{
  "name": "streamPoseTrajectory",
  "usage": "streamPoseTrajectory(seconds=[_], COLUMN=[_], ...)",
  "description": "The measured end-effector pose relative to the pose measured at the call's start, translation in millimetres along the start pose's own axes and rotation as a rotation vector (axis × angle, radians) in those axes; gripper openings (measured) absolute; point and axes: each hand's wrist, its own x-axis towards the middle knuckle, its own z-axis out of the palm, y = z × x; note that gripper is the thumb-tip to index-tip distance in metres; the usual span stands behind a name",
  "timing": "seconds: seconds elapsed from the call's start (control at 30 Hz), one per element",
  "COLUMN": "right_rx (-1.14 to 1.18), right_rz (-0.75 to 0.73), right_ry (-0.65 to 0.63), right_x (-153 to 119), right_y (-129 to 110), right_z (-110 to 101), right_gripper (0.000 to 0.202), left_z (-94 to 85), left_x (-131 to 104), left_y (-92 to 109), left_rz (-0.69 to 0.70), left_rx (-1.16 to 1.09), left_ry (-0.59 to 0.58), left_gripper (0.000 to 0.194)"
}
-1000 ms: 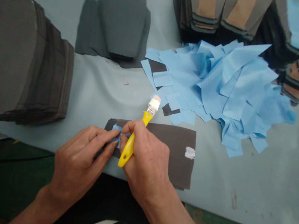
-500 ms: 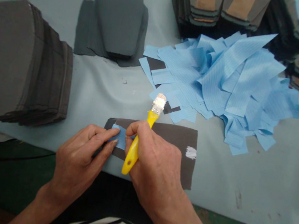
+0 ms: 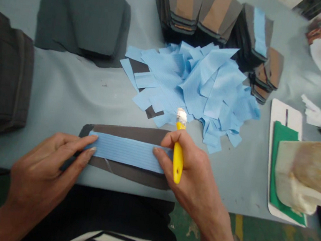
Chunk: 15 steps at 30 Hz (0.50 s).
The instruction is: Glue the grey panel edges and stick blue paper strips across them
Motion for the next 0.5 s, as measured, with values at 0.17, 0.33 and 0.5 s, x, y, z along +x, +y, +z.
streamPoseTrajectory(seconds=[0.17, 0.33, 0.5], right_rx=[0.009, 0.065, 0.016], right_rz=[0.036, 0.039, 0.029], right_ry=[0.06, 0.167, 0.231], right_x=[-10, -14, -18], right_y=[16, 18, 20], right_z=[-6, -7, 2], right_gripper=[0.011, 0.016, 0.013], left_z=[1.3, 2.1, 2.1], left_x=[-2, 0, 1], left_y=[-4, -3, -3], left_rz=[0.017, 0.024, 0.002], left_rx=[0.028, 0.046, 0.047], left_ry=[0.005, 0.019, 0.025], left_gripper=[0.029, 0.03, 0.029])
